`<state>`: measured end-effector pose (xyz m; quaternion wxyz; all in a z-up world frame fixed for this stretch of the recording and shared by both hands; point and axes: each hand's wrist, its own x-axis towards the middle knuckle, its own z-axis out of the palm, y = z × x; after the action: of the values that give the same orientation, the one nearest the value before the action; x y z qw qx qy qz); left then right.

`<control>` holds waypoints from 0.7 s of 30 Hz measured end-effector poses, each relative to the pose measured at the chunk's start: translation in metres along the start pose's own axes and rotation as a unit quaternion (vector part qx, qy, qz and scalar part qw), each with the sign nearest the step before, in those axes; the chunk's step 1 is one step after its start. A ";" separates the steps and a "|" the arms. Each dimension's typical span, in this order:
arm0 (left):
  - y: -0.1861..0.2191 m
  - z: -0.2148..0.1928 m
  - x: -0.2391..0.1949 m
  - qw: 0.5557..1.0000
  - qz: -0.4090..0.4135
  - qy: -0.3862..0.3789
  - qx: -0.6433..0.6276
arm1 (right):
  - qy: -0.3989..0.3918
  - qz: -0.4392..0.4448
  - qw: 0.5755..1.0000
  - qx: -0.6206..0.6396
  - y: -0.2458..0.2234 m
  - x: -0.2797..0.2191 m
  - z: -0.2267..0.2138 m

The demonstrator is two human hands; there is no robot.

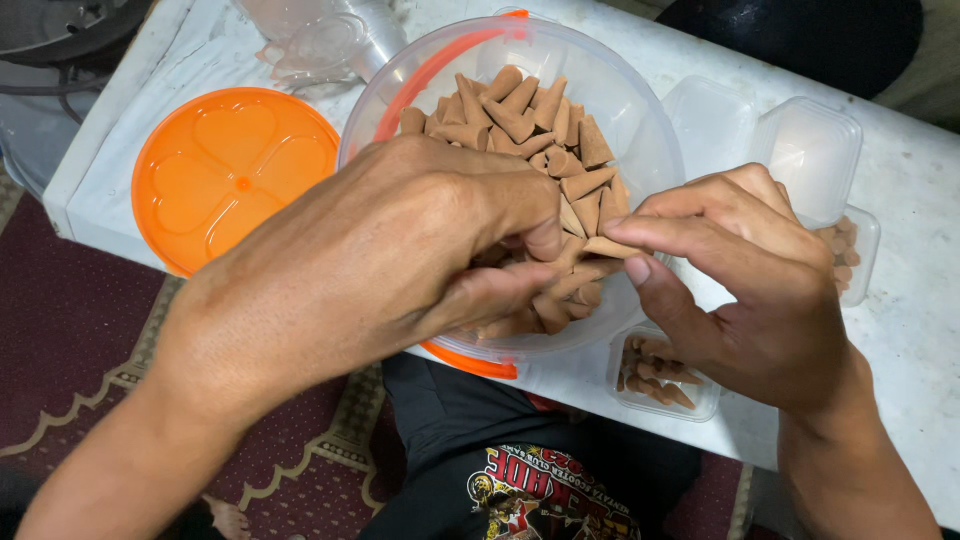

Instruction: The person picks up incense cones from a large tub by hand and places them into a small rectangular plastic container, arranging them in a row.

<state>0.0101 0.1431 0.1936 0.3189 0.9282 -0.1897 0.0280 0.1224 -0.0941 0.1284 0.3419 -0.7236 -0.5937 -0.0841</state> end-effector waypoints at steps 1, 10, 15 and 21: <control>0.003 0.002 0.003 1.000 0.004 -0.001 0.001 | 0.002 0.001 1.000 -0.004 -0.001 -0.003 -0.001; 0.031 0.034 0.036 0.978 0.159 0.039 -0.132 | 0.092 0.106 0.989 0.035 -0.003 -0.056 -0.015; 0.044 0.063 0.052 0.983 0.143 0.004 -0.113 | 0.175 0.241 0.951 0.078 -0.004 -0.100 -0.017; 0.057 0.102 0.064 0.983 0.151 0.002 -0.104 | 0.263 0.296 0.889 0.232 0.014 -0.164 -0.001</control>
<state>0.0418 0.0189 0.1563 0.4061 0.8508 -0.3286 0.0577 0.0896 -0.2273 0.0369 0.6526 -0.7171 -0.2434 -0.0258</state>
